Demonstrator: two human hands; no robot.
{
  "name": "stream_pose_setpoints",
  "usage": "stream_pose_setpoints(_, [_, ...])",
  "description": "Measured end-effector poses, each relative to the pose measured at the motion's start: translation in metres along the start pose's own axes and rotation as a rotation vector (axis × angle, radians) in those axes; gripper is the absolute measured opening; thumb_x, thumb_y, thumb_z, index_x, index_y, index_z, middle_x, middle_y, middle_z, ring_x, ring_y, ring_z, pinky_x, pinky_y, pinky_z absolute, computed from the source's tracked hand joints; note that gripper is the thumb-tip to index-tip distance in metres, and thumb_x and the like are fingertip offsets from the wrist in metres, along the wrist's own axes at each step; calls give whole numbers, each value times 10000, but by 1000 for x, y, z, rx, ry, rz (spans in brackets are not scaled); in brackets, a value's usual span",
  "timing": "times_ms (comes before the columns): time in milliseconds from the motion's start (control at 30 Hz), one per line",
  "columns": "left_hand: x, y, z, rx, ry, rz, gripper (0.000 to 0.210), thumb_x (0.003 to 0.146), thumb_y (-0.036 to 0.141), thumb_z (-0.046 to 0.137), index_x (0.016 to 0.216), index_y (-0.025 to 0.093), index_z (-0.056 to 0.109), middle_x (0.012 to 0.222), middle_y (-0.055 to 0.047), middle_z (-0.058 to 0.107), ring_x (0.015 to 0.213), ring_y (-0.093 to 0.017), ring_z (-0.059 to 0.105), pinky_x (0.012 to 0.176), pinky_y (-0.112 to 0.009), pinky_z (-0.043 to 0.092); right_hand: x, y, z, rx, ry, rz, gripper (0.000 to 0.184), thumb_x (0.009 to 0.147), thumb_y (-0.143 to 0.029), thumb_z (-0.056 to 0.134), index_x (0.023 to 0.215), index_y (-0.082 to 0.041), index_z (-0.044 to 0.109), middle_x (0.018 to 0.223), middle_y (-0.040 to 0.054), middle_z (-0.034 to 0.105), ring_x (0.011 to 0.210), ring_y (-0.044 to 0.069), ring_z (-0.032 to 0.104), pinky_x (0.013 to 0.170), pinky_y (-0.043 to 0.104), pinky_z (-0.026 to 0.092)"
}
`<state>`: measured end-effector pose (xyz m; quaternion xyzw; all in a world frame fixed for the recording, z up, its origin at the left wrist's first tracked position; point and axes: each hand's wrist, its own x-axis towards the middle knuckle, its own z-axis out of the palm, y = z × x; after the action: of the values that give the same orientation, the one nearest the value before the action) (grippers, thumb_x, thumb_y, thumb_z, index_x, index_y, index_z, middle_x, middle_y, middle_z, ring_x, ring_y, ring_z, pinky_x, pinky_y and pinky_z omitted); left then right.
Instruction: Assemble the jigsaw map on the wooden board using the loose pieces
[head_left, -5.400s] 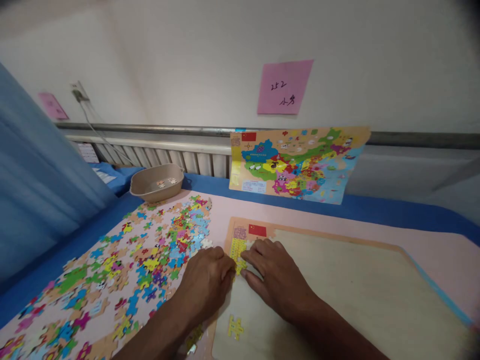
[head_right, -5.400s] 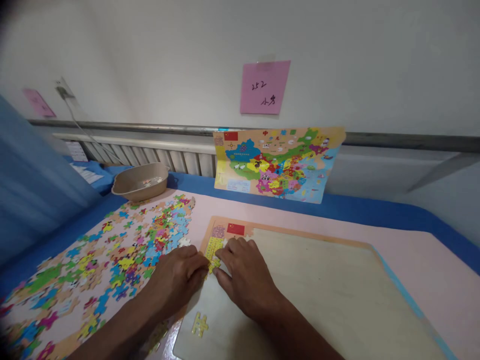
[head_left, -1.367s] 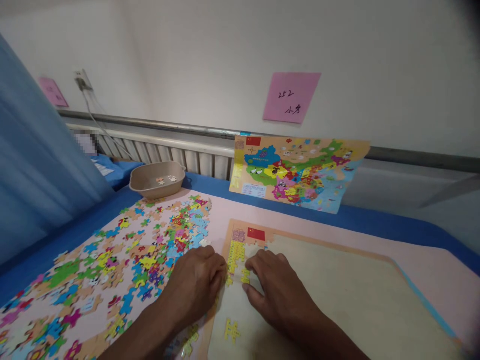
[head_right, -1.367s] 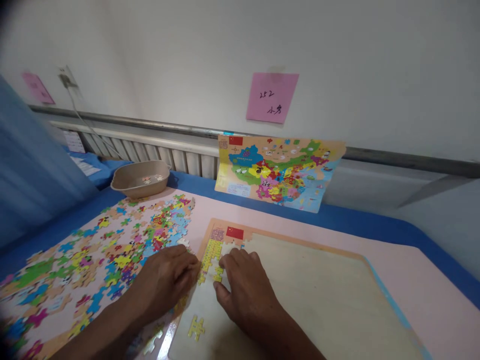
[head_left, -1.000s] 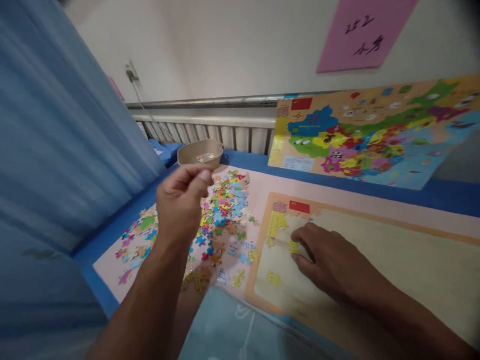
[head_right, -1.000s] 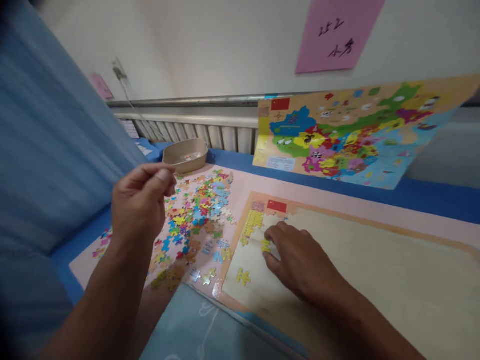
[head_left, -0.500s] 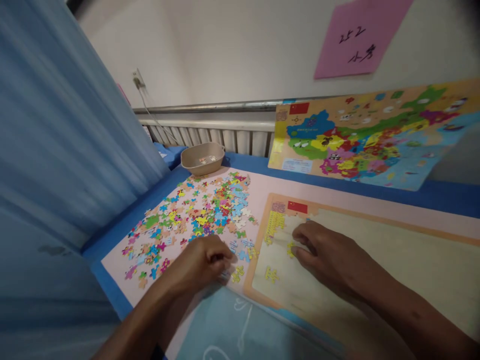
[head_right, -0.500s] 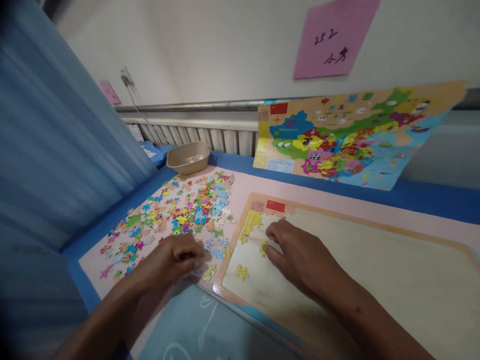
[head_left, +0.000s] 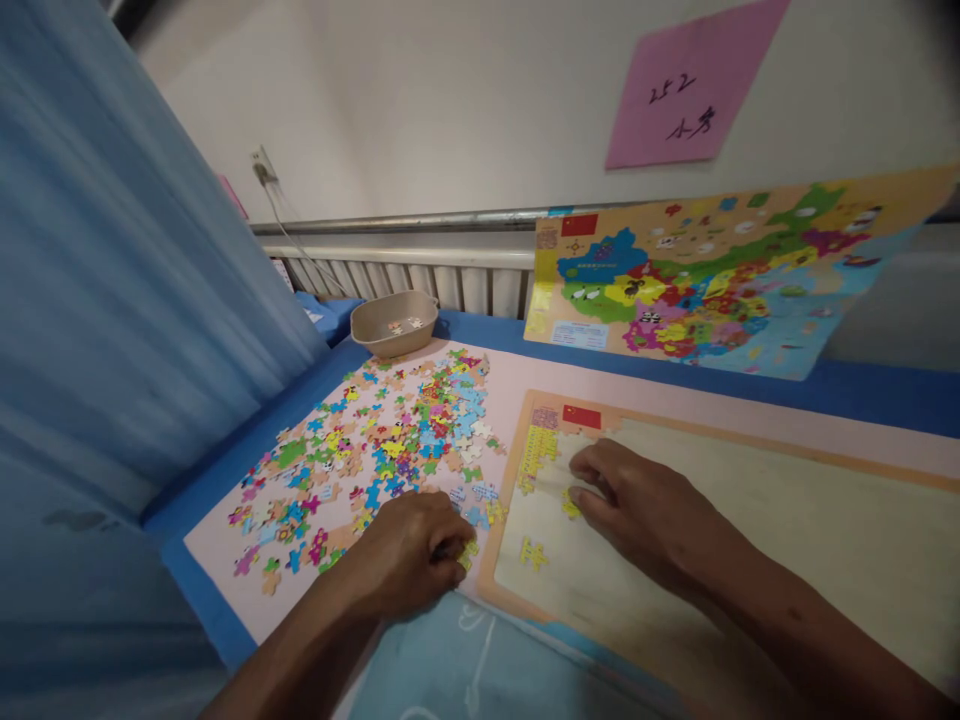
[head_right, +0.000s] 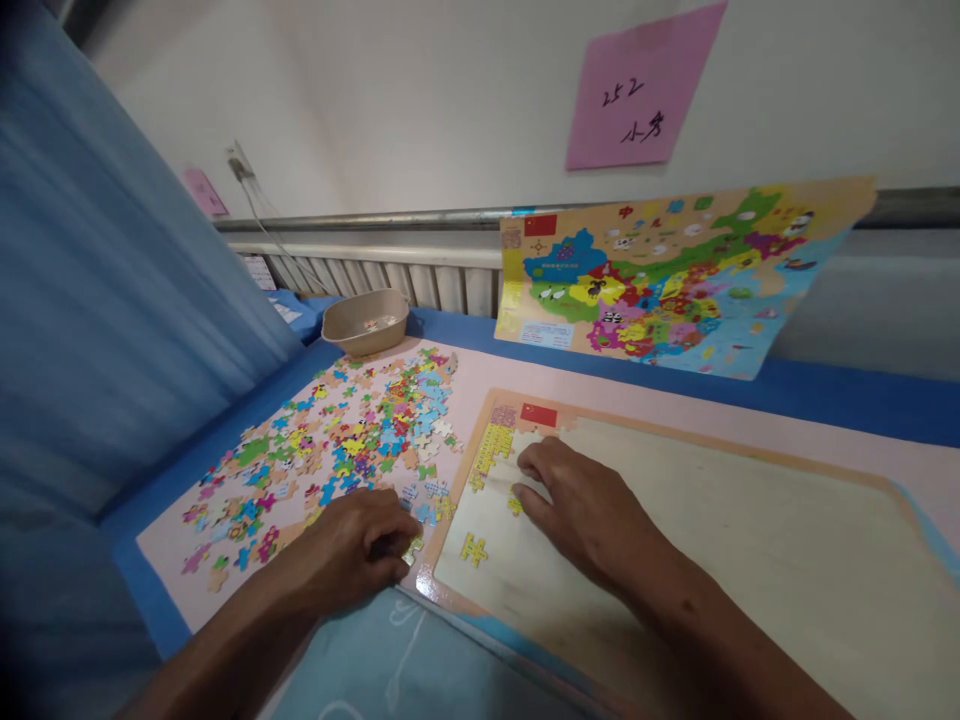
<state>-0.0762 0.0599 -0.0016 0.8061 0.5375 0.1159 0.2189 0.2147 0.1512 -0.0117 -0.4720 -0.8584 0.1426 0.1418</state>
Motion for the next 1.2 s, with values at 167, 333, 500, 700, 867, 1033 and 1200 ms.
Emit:
stream_pose_setpoints(167, [-2,2,-2,-5,35,-3,151,705,89,640,791,213,630,762,16,613,766,-163,559,708,-303,368,1,-8,-2,52,29,-12,56,931,-253,539,880,-229,542,892,40,637,746,191,571,644,315,363])
stream_pose_setpoints(333, [28,10,-15,7,103,82,252,698,90,640,904,220,702,822,3,647,809,-176,591,736,-301,388,4,-2,-4,82,135,34,81,948,-225,483,923,-223,560,905,36,635,780,192,577,672,311,372])
stream_pose_setpoints(500, [88,24,-12,9,110,70,220,740,160,689,949,211,738,905,-16,706,836,-188,636,747,-298,422,6,2,-1,69,79,85,90,923,-184,514,839,-218,512,865,31,604,780,196,547,685,313,363])
stream_pose_setpoints(700, [123,31,5,157,84,122,171,794,175,653,940,213,732,949,-35,717,899,-222,646,804,-336,433,8,-1,7,88,57,101,70,915,-150,561,882,-212,561,932,45,632,857,212,552,756,331,378])
stream_pose_setpoints(867, [130,27,14,164,84,139,160,805,188,672,954,220,722,966,-29,719,937,-230,647,842,-354,422,8,2,12,93,72,118,85,902,-127,594,920,-210,585,947,38,645,865,207,551,763,332,372])
stream_pose_setpoints(1033, [132,23,17,127,91,114,195,797,192,697,985,231,730,965,-23,719,930,-225,638,846,-350,407,8,3,14,85,75,102,84,911,-137,610,948,-212,599,974,39,656,894,211,558,781,336,375])
stream_pose_setpoints(1200, [131,20,17,101,103,121,160,800,189,688,950,232,721,918,-9,704,885,-207,618,821,-342,394,9,1,12,64,60,102,84,916,-133,610,949,-209,607,976,44,662,898,214,565,783,339,380])
